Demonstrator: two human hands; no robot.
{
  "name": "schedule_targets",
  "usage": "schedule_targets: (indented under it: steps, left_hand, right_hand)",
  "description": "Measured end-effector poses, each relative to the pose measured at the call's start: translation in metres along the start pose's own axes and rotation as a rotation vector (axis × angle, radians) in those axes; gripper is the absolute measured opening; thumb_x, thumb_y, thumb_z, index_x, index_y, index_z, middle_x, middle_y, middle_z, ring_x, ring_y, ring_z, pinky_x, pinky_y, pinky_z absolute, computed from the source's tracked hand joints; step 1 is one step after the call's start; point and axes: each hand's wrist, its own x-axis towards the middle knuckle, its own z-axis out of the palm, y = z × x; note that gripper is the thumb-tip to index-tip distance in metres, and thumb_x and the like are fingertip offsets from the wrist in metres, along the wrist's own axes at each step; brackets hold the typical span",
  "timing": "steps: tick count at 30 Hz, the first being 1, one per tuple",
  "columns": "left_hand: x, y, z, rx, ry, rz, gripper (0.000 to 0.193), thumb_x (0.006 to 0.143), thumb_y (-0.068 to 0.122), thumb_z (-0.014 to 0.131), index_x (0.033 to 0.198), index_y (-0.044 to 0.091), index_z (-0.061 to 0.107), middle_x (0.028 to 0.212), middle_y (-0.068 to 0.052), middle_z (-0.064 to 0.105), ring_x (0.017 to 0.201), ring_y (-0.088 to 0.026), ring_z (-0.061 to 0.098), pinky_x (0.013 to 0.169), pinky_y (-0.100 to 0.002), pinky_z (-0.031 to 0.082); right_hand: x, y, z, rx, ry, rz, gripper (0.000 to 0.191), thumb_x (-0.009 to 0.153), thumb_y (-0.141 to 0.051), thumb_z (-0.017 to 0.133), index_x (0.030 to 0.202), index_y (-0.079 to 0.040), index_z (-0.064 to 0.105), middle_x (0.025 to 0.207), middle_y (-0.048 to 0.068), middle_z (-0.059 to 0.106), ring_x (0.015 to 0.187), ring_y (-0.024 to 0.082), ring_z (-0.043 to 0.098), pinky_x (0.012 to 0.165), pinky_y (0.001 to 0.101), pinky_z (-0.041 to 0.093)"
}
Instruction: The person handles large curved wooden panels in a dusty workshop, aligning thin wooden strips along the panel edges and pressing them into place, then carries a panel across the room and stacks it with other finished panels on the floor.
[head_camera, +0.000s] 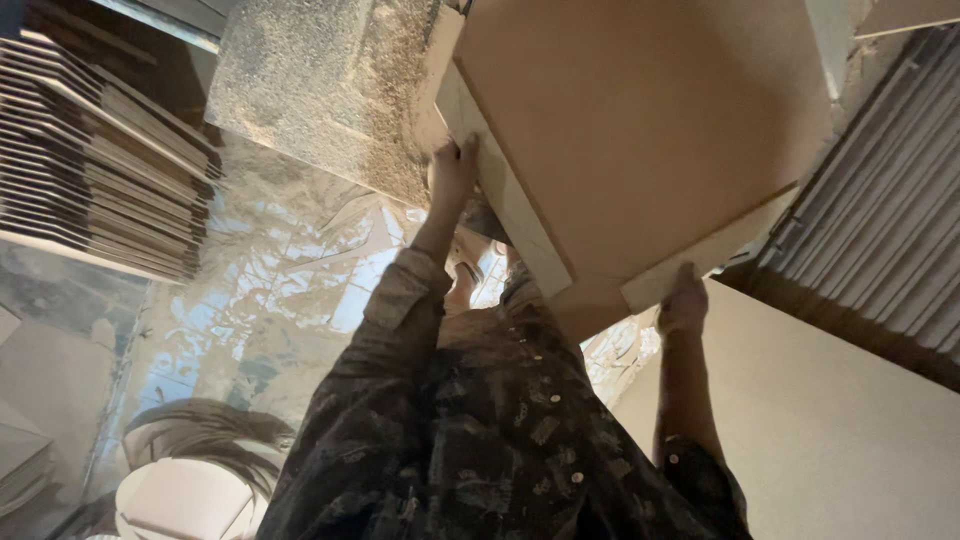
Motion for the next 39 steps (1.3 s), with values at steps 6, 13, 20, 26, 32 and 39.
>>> schedule_targets:
  steps: [6,13,20,26,32,39]
  left_hand:
    - [0.044,0.023,-0.007,0.036,-0.044,-0.044,0.055,0.096,0.051,0.061,0.081,0.000,0.072,0.066,-0.016,0.070,0.061,-0.031,0.072,0.056,-0.045,0.053]
    - [-0.001,0.008,-0.005,0.031,-0.151,-0.025,0.049,0.100,0.049,0.053,0.115,0.005,0.068,0.085,-0.019,0.074,0.069,-0.035,0.075,0.063,-0.047,0.057]
    - [-0.014,-0.001,0.010,0.085,-0.042,0.049,0.048,0.096,0.046,0.057,0.125,0.008,0.064,0.099,-0.023,0.073,0.090,-0.047,0.070,0.073,-0.056,0.054]
    - [0.021,0.007,0.005,0.260,-0.094,-0.074,0.050,0.096,0.052,0.061,0.091,0.004,0.075,0.090,-0.023,0.073,0.087,-0.045,0.071,0.074,-0.055,0.054]
    - [0.028,0.006,0.005,0.192,-0.090,-0.048,0.048,0.093,0.050,0.062,0.092,0.004,0.075,0.087,-0.024,0.072,0.082,-0.045,0.070,0.071,-0.055,0.053]
    - [0.054,0.011,0.011,0.117,-0.134,-0.078,0.047,0.095,0.047,0.060,0.093,0.002,0.074,0.085,-0.025,0.072,0.081,-0.042,0.074,0.071,-0.053,0.055]
  right_hand:
    - [-0.011,0.009,0.020,0.013,-0.004,0.054,0.052,0.106,-0.035,0.053,0.149,-0.006,0.044,0.138,0.009,0.057,0.126,0.025,0.058,0.102,0.0413,0.051]
    - [-0.005,0.020,0.026,0.028,0.080,0.082,0.052,0.105,-0.032,0.058,0.149,-0.007,0.046,0.139,0.008,0.058,0.126,0.024,0.059,0.103,0.0413,0.053]
    - [-0.023,0.034,0.036,0.000,-0.004,0.142,0.051,0.105,-0.041,0.054,0.140,-0.005,0.049,0.126,0.007,0.065,0.116,0.021,0.065,0.093,0.0388,0.057]
    - [-0.024,0.046,0.053,-0.041,-0.006,0.198,0.042,0.107,-0.047,0.055,0.125,-0.009,0.057,0.101,0.001,0.065,0.089,0.013,0.062,0.072,0.0313,0.051]
    - [-0.024,0.051,0.048,0.025,-0.213,0.170,0.037,0.111,-0.045,0.055,0.104,-0.009,0.057,0.080,-0.002,0.051,0.069,0.009,0.049,0.059,0.0279,0.041]
    - [-0.019,0.048,0.067,0.035,-0.010,0.264,0.028,0.106,-0.041,0.058,0.099,-0.014,0.057,0.073,-0.002,0.048,0.064,0.010,0.047,0.055,0.0278,0.039]
